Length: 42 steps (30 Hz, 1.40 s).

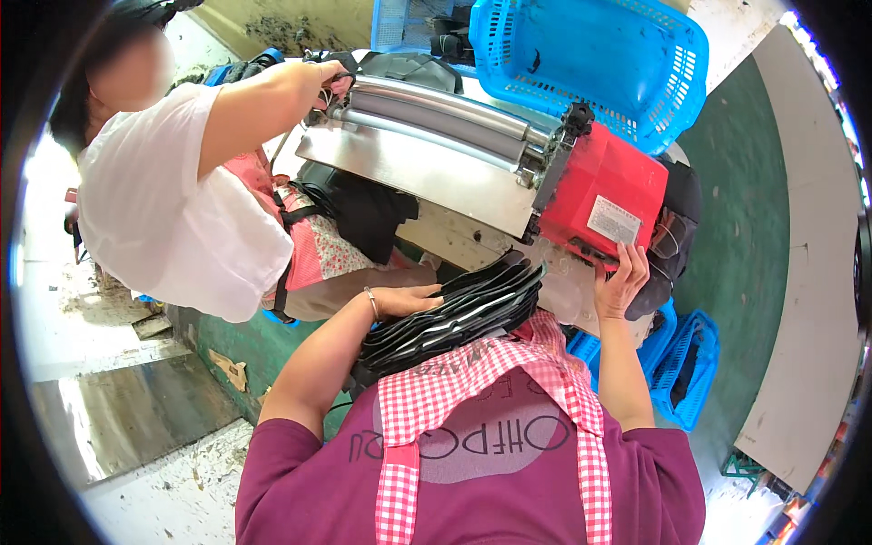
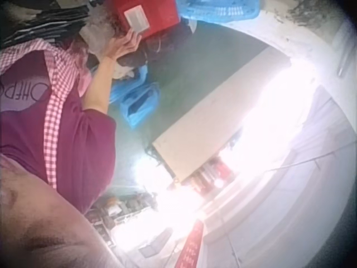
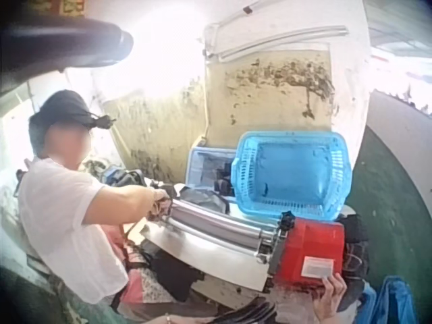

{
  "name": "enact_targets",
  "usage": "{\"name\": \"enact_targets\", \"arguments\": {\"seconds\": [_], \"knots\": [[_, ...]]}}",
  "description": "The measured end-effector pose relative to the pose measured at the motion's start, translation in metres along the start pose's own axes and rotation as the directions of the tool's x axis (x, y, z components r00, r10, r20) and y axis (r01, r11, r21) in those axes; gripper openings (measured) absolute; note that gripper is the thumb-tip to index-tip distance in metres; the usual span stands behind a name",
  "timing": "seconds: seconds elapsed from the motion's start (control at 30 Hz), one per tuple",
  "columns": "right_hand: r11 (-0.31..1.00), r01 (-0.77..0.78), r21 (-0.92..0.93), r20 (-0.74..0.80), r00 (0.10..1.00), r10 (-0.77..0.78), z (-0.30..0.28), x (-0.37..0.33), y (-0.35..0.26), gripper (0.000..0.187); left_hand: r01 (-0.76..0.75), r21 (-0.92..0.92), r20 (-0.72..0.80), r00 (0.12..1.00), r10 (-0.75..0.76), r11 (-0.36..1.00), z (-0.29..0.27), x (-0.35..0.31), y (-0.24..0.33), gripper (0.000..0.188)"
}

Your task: The person handles and arranges black shoe components in blue bins and feeds the pieces into an industrial processing machine with another worker.

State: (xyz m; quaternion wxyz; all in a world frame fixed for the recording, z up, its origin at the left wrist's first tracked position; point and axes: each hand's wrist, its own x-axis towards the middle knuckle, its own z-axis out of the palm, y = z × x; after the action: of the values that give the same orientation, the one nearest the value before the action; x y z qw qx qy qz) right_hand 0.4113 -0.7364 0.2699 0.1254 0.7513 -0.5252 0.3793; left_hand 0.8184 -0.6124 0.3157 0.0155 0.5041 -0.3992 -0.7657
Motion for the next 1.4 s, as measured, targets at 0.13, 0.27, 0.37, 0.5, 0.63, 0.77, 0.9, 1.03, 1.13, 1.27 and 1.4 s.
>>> {"name": "enact_targets", "arguments": {"seconds": [0.13,0.27,0.37,0.5,0.63,0.77,0.9,1.03,1.13,1.27,1.4], "knots": [[1.0,-0.002,0.015,-0.01,1.0,0.002,0.001,0.001,0.0,0.071,-0.014,-0.066,0.019,1.0,0.015,0.998,-0.002,0.008,-0.008,0.1],[1.0,-0.002,0.024,-0.015,1.0,0.002,0.001,-0.001,0.0,0.07,-0.025,-0.083,0.007,1.0,0.026,0.996,0.001,0.006,-0.006,0.1],[1.0,-0.001,0.029,-0.019,1.0,0.001,0.0,-0.001,-0.001,0.07,0.002,-0.084,0.003,1.0,-0.002,0.996,0.003,0.003,-0.002,0.101],[1.0,0.006,0.028,-0.014,1.0,-0.006,0.0,0.0,-0.002,0.07,-0.027,-0.038,-0.013,1.0,0.026,0.999,-0.002,0.016,-0.024,0.099],[1.0,0.006,0.018,-0.012,1.0,-0.006,0.0,-0.002,0.0,0.07,-0.094,-0.052,0.061,0.993,0.097,0.994,0.002,0.009,-0.006,0.09],[1.0,-0.001,0.026,-0.01,1.0,0.001,0.0,-0.001,-0.001,0.07,-0.088,-0.045,0.053,0.994,0.09,0.995,0.002,0.009,-0.005,0.084],[1.0,-0.001,0.023,-0.019,1.0,0.001,-0.001,-0.001,-0.002,0.07,-0.178,-0.1,0.121,0.974,0.19,0.979,0.003,0.004,0.005,0.084],[0.999,0.003,0.036,-0.036,0.999,-0.002,0.001,0.0,-0.002,0.07,-0.058,-0.035,-0.02,0.998,0.057,0.998,0.001,0.009,-0.003,0.093],[1.0,-0.005,0.027,-0.035,0.999,0.006,0.002,0.0,-0.002,0.07,-0.017,0.059,-0.025,1.0,0.019,0.998,-0.003,0.007,0.002,0.098],[1.0,-0.004,0.031,-0.03,1.0,0.005,0.006,-0.003,0.002,0.069,-0.039,0.038,0.004,0.999,0.039,0.999,-0.005,0.01,0.0,0.099],[1.0,0.0,0.027,-0.032,0.999,0.001,0.008,-0.004,0.003,0.069,-0.018,-0.002,0.015,1.0,0.018,1.0,-0.005,0.011,0.002,0.099]]}}
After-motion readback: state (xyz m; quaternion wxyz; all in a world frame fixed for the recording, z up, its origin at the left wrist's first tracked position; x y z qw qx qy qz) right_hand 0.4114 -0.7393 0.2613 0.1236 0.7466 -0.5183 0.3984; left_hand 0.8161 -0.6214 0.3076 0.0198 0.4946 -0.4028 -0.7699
